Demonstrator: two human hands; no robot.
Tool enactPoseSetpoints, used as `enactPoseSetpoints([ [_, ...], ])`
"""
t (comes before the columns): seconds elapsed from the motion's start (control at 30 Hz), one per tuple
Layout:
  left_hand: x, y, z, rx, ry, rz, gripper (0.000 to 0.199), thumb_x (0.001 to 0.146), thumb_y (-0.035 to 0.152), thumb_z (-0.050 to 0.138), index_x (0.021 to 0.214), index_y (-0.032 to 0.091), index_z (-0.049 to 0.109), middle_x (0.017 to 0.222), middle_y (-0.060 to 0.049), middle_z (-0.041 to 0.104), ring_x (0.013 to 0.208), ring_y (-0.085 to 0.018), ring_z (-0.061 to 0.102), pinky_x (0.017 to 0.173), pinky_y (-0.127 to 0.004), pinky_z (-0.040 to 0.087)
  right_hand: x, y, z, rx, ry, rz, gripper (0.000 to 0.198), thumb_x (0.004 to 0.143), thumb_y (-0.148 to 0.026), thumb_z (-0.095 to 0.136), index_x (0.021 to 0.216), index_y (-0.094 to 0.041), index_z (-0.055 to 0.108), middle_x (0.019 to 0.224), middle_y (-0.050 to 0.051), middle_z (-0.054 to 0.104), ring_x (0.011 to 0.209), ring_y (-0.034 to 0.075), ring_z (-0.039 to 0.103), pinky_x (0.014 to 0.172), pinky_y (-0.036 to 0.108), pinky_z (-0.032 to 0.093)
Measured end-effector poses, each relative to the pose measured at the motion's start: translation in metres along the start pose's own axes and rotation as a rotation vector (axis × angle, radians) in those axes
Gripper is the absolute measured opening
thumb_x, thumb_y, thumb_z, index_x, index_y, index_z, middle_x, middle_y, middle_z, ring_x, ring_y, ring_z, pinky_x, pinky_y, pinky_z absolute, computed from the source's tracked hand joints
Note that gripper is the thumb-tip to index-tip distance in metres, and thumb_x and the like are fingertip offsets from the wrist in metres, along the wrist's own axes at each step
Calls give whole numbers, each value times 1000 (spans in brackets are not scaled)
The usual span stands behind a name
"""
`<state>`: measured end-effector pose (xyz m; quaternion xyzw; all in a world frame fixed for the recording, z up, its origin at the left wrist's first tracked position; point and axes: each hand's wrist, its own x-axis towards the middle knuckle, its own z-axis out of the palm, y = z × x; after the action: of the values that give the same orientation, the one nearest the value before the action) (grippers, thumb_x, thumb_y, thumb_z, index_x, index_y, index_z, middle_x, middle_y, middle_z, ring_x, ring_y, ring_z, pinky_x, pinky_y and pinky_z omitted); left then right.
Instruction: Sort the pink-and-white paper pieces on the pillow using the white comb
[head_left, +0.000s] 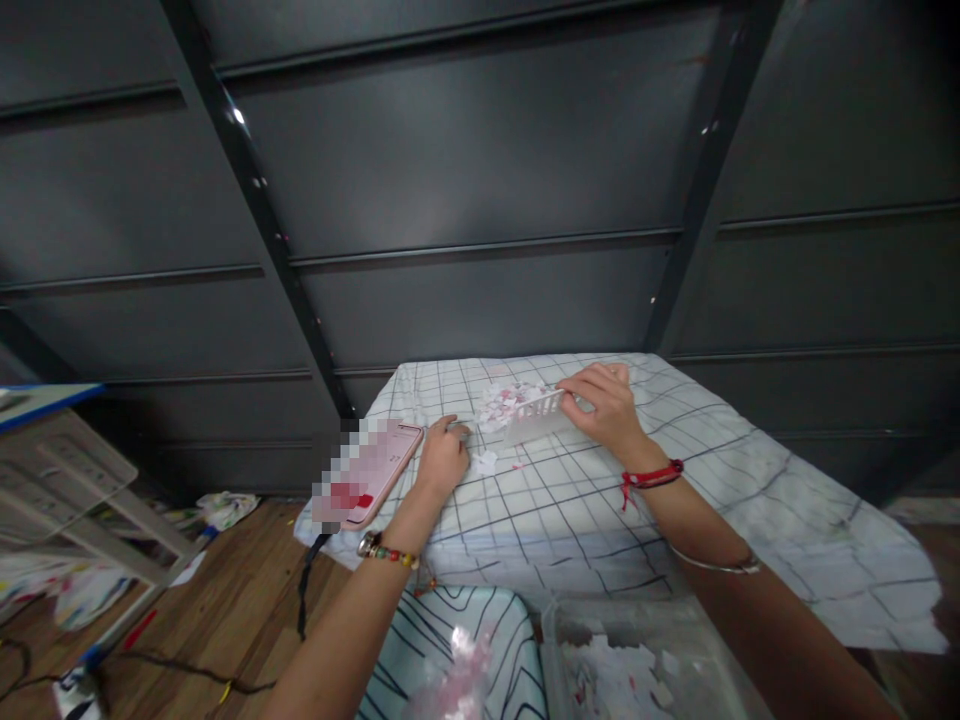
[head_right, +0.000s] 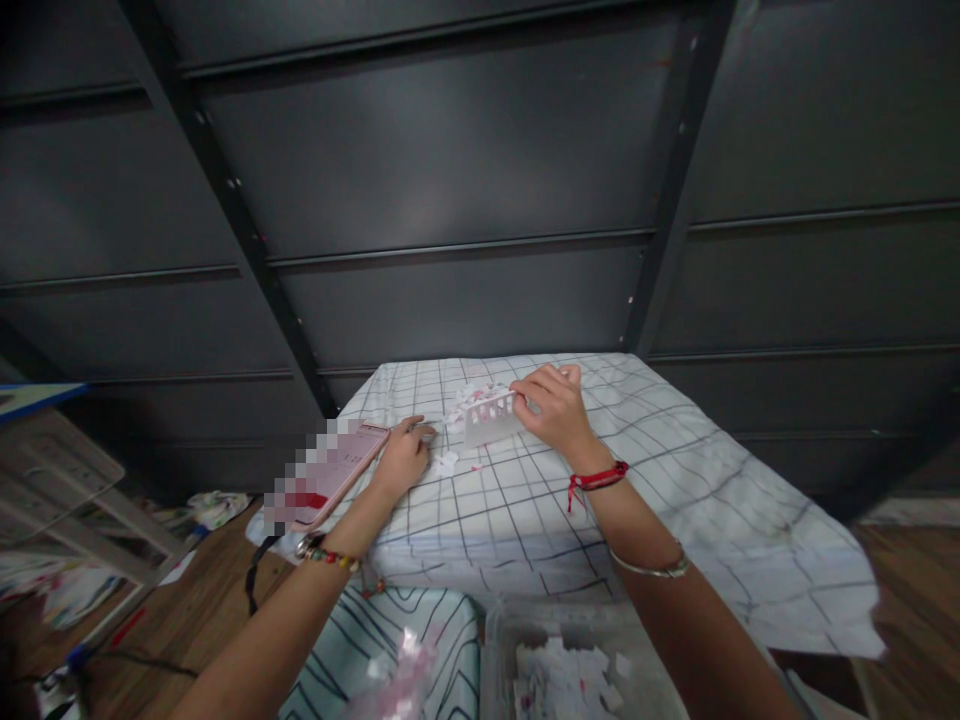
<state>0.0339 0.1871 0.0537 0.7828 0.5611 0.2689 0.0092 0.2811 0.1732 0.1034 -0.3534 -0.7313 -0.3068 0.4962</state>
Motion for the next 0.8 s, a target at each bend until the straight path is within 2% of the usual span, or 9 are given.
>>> enactPoseSetpoints([
  [0.17, 0, 0, 0, -13, -1, -4, 39, 72, -3, 42, 101, 9, 66, 127, -17, 51, 117, -24, 49, 102, -37, 36, -1, -2, 2, -16, 47, 25, 13, 76, -13, 53, 74, -21, 64, 68, -1, 64, 68, 15, 57, 72, 36, 32],
  [0.33, 0, -1, 1, -2, 10, 4, 39, 72, -2, 42, 100, 11, 66, 126, -14, 52, 117, -23, 48, 102, -38, 36, 0, -12, 6, 101, -20, -35, 15, 79, -15, 51, 78, -22, 65, 71, 0, 65, 70, 15, 57, 70, 35, 32],
  [0.43, 0, -1, 1, 12, 2, -3, 39, 72, -2, 42, 101, 10, 66, 127, -15, 51, 117, -23, 48, 102, -37, 36, 1, -13, 6, 119, -15, -42, 16, 80, -15, 51, 80, -22, 65, 72, 0, 65, 71, 15, 57, 70, 35, 32],
  [0.57, -1, 0, -1, 14, -6, 3, 40, 72, -3, 41, 102, 9, 65, 127, -16, 51, 118, -23, 48, 102, -36, 36, 2, -6, 0, 107, 44, 13, 13, 78, -15, 53, 75, -21, 64, 68, -1, 63, 68, 15, 57, 71, 36, 34],
  [0.8, -1, -1, 0, 0, -2, 8, 39, 72, -3, 42, 100, 11, 66, 127, -14, 51, 118, -23, 48, 102, -38, 37, 0, 5, -3, 66, -19, 37, 14, 77, -17, 52, 72, -22, 65, 67, -1, 64, 67, 15, 57, 70, 36, 32],
])
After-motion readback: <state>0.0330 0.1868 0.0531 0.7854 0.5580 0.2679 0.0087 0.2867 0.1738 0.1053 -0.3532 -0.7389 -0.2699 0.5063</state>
